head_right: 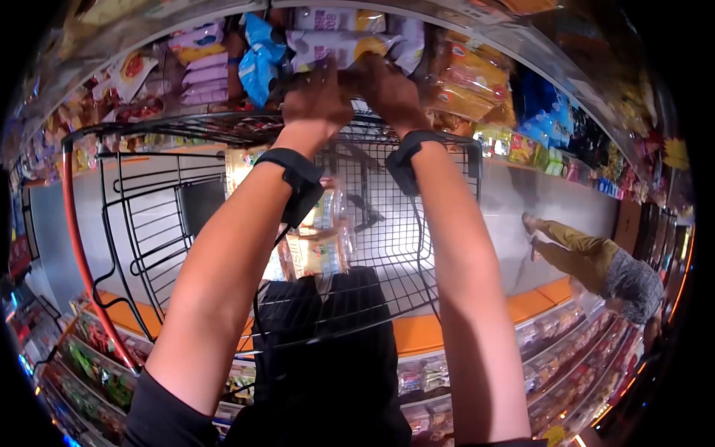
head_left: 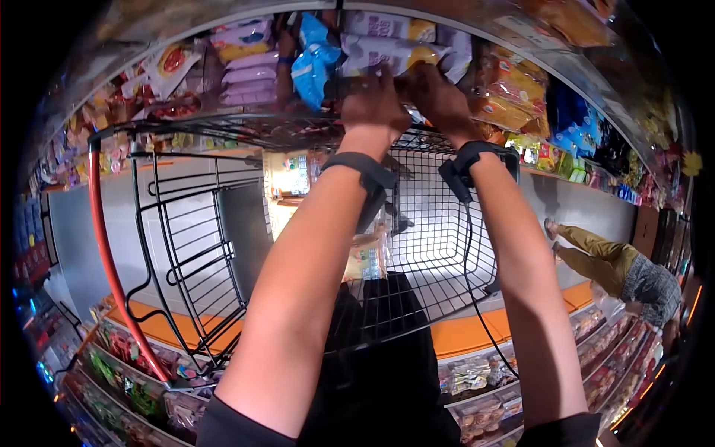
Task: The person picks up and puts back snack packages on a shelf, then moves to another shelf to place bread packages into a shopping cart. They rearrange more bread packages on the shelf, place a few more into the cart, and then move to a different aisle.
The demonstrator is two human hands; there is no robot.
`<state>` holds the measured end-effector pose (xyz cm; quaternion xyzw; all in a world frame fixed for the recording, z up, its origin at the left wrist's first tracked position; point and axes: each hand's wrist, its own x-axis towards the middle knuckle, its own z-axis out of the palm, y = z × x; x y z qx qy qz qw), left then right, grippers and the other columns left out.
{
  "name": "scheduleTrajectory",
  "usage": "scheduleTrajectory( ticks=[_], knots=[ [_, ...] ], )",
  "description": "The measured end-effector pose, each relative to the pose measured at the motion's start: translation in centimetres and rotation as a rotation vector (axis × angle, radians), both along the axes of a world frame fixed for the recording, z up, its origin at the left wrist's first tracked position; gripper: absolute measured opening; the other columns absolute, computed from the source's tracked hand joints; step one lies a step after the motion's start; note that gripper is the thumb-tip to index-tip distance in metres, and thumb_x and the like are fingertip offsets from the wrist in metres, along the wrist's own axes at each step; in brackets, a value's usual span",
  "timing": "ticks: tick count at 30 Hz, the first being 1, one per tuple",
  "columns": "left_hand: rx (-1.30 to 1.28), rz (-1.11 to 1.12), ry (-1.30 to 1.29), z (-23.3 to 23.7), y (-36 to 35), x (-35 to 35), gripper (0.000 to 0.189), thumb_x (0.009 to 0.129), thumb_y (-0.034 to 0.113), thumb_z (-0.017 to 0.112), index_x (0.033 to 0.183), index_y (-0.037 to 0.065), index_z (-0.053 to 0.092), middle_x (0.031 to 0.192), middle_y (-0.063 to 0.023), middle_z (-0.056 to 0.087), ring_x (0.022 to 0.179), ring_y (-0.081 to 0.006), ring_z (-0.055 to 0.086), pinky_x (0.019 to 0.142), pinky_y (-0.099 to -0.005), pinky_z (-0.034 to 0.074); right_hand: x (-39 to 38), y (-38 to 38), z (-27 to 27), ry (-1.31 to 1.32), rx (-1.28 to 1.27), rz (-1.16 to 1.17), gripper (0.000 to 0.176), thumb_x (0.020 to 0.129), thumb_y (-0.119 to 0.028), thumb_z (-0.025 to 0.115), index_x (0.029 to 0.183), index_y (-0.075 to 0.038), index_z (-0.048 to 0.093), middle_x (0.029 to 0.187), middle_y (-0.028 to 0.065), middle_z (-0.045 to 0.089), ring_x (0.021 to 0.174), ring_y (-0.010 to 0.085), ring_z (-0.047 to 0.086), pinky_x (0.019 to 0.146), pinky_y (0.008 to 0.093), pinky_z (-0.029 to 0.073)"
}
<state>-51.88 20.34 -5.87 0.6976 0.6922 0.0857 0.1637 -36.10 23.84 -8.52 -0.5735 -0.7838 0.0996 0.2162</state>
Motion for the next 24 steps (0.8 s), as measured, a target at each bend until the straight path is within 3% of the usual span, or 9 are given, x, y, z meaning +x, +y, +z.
scheduleTrajectory(
  ticks=[2, 4, 5, 8, 12, 13, 16, 17, 24],
  knots=[
    [0.007, -0.025, -0.026, 0.2, -0.2, -0.2, 0.077, 0.083, 0.028, 0.053, 0.152, 0.011, 0.024, 0.145, -0.0192, 0.044, 0.126, -0.0363, 0.051, 0.102, -0.0445, 0.045, 0.1, 0.2, -0.3, 0.035, -0.115, -0.022, 0.029, 0.092, -0.033, 0.057, 0.115, -0.016, 0.052, 0.096, 0.0206, 0.068, 0.089, 0.0429, 0.065, 0.075, 0.052, 0.053],
    [0.03, -0.008, 0.002, -0.5, -0.1, 0.0, 0.081, 0.082, 0.031, 0.053, 0.154, 0.011, 0.022, 0.147, -0.0179, 0.043, 0.129, -0.0344, 0.05, 0.108, -0.0436, 0.038, 0.6, 0.2, -0.5, 0.045, -0.144, 0.052, 0.045, 0.093, -0.038, 0.061, 0.127, -0.013, 0.046, 0.105, 0.0169, 0.069, 0.098, 0.0404, 0.065, 0.081, 0.0476, 0.052],
    [-0.004, -0.015, 0.026, -0.7, 0.0, 0.1, 0.084, 0.081, 0.034, 0.054, 0.154, 0.01, 0.022, 0.15, -0.0177, 0.04, 0.132, -0.0341, 0.048, 0.111, -0.0433, 0.033, 0.7, 0.3, -0.5, 0.101, -0.193, 0.052, 0.044, 0.088, -0.036, 0.065, 0.124, -0.017, 0.049, 0.107, 0.0176, 0.067, 0.102, 0.0404, 0.063, 0.081, 0.0465, 0.052],
    [-0.087, 0.01, 0.048, 1.2, -0.7, 0.0, 0.085, 0.08, 0.035, 0.055, 0.154, 0.009, 0.024, 0.15, -0.0186, 0.04, 0.131, -0.0363, 0.048, 0.111, -0.0443, 0.033, 0.8, 0.3, -0.9, 0.19, -0.128, 0.142, 0.041, 0.088, -0.036, 0.065, 0.123, -0.015, 0.054, 0.106, 0.0172, 0.068, 0.099, 0.0402, 0.064, 0.08, 0.0463, 0.052],
    [-0.013, 0.013, -0.006, 0.4, -0.5, 0.0, 0.083, 0.08, 0.034, 0.055, 0.153, 0.007, 0.024, 0.149, -0.0201, 0.041, 0.128, -0.04, 0.05, 0.109, -0.046, 0.037, 0.7, -0.1, 0.2, 0.102, -0.134, 0.057, 0.03, 0.09, -0.032, 0.065, 0.106, -0.006, 0.068, 0.095, 0.0173, 0.07, 0.088, 0.0369, 0.069, 0.076, 0.0422, 0.053],
    [-0.072, -0.016, -0.005, 0.9, -0.6, -0.1, 0.08, 0.082, 0.033, 0.055, 0.152, 0.006, 0.026, 0.145, -0.0207, 0.044, 0.127, -0.037, 0.052, 0.106, -0.0451, 0.04, 0.7, -0.3, 0.0, 0.32, -0.241, -0.051, 0.032, 0.09, -0.032, 0.068, 0.104, -0.003, 0.068, 0.092, 0.0163, 0.071, 0.081, 0.0314, 0.07, 0.072, 0.0377, 0.054],
    [0.003, 0.007, -0.093, 1.1, -1.0, -0.4, 0.074, 0.084, 0.032, 0.054, 0.149, 0.005, 0.03, 0.143, -0.0198, 0.048, 0.123, -0.0333, 0.056, 0.102, -0.0443, 0.044, 0.8, -0.7, 0.3, 0.336, -0.167, 0.078, 0.033, 0.089, -0.031, 0.07, 0.103, -0.001, 0.068, 0.089, 0.0152, 0.071, 0.076, 0.0276, 0.07, 0.069, 0.0343, 0.053],
    [-0.075, -0.029, -0.072, 1.5, -1.0, -0.4, 0.067, 0.086, 0.03, 0.054, 0.144, 0.004, 0.035, 0.14, -0.0178, 0.051, 0.118, -0.0304, 0.059, 0.096, -0.0435, 0.048, 0.9, -0.5, 0.1, 0.316, -0.208, 0.092, 0.033, 0.09, -0.033, 0.069, 0.1, -0.001, 0.069, 0.087, 0.0145, 0.07, 0.076, 0.0272, 0.069, 0.07, 0.0345, 0.053],
    [-0.095, -0.001, -0.127, 1.4, -1.1, -0.3, 0.04, 0.085, 0.028, 0.054, 0.114, 0.002, 0.063, 0.112, -0.0178, 0.068, 0.105, -0.0316, 0.066, 0.091, -0.0402, 0.051, 0.7, 0.0, 0.2, 0.172, -0.282, 0.211, 0.034, 0.09, -0.038, 0.067, 0.098, -0.005, 0.071, 0.088, 0.0157, 0.069, 0.079, 0.0284, 0.068, 0.073, 0.0367, 0.051]
  ],
)
